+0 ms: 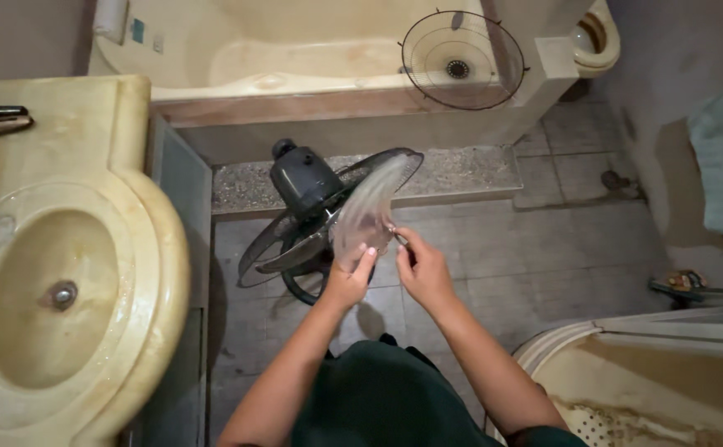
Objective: The person works on a pedestal fan on the bathroom floor. They lift and reposition the fan, remove the front grille, then use a screwdriver to unscrew the blade cap at the hub and pull the fan blade off the motor shaft, setting parts on the counter and floor.
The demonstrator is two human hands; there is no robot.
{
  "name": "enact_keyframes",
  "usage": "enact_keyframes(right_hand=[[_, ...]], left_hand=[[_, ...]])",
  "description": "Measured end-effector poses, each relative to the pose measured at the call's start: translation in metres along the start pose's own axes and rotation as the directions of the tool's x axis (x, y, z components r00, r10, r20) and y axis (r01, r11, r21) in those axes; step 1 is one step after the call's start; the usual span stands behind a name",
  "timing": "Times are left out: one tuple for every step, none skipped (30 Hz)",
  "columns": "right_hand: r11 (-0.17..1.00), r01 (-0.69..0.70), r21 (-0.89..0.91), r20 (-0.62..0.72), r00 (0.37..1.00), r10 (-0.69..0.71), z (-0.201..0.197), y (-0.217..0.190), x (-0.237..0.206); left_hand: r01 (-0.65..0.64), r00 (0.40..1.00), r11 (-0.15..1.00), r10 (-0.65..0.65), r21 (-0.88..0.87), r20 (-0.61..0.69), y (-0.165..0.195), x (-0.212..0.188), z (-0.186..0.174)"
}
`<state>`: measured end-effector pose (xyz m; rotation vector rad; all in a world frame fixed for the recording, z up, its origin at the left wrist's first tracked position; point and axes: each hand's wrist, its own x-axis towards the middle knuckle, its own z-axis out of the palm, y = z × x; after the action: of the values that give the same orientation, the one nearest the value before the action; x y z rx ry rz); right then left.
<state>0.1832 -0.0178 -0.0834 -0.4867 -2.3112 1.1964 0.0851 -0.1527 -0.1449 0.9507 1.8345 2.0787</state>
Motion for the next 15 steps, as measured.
enact_keyframes(right_hand=[[1.0,0.014,-0.018,-0.006,1.0,-0.014,-0.005,-0.003,0.001],[0.999,0.029,-0.035,-0.013,0.999,-0.03,-0.009,-0.005,0.002],[0.998,0.05,-0.036,-0.021,0.998,-0.051,-0.014,-0.005,0.004],[0.997,0.07,-0.037,-0.029,0.997,-0.071,-0.018,-0.006,0.006],[0.995,0.091,-0.037,-0.036,0.995,-0.092,-0.022,-0.006,0.007],[0.997,0.063,-0.054,-0.032,0.997,-0.065,-0.026,-0.006,0.009],[0.997,0.034,-0.071,-0.026,0.999,-0.036,-0.03,-0.006,0.012],[0.996,0.006,-0.088,-0.02,1.0,-0.008,-0.033,-0.006,0.014],[0.997,0.045,-0.067,-0.023,0.999,-0.047,-0.036,-0.007,0.016],[0.995,0.085,-0.044,-0.024,0.996,-0.086,-0.039,-0.009,0.019],[0.992,0.125,-0.021,-0.02,0.992,-0.126,-0.041,-0.011,0.021],[0.99,0.142,-0.002,-0.01,0.99,-0.142,-0.042,-0.014,0.022],[0.987,0.159,0.019,0.003,0.987,-0.159,-0.042,-0.018,0.023],[0.983,0.179,0.041,0.02,0.984,-0.18,-0.04,-0.022,0.026],[0.98,0.191,0.062,0.032,0.981,-0.194,-0.038,-0.027,0.028]], left_hand=[[-0.023,0.999,0.999,0.025,0.025,-0.049,-0.005,-0.002,0.007],[0.054,0.997,0.994,-0.058,-0.092,-0.048,-0.01,-0.003,0.011],[0.129,0.989,0.97,-0.14,-0.206,-0.039,-0.015,-0.004,0.016],[0.203,0.975,0.926,-0.221,-0.317,-0.02,-0.019,-0.006,0.019],[0.214,0.971,0.922,-0.238,-0.322,-0.034,-0.022,-0.007,0.022],[0.225,0.966,0.918,-0.255,-0.327,-0.05,-0.024,-0.007,0.024],[0.237,0.959,0.912,-0.274,-0.333,-0.067,-0.025,-0.008,0.025],[0.226,0.963,0.929,-0.257,-0.292,-0.075,-0.024,-0.011,0.025],[0.212,0.967,0.945,-0.239,-0.251,-0.083,-0.023,-0.013,0.024],[0.198,0.971,0.958,-0.222,-0.209,-0.095,-0.022,-0.015,0.024],[0.234,0.955,0.935,-0.273,-0.266,-0.119,-0.02,-0.018,0.025],[0.264,0.935,0.908,-0.324,-0.325,-0.145,-0.018,-0.022,0.025],[0.288,0.912,0.878,-0.374,-0.383,-0.171,-0.016,-0.025,0.025],[0.278,0.913,0.883,-0.366,-0.379,-0.183,-0.014,-0.029,0.022],[0.266,0.913,0.888,-0.357,-0.375,-0.198,-0.012,-0.033,0.018]])
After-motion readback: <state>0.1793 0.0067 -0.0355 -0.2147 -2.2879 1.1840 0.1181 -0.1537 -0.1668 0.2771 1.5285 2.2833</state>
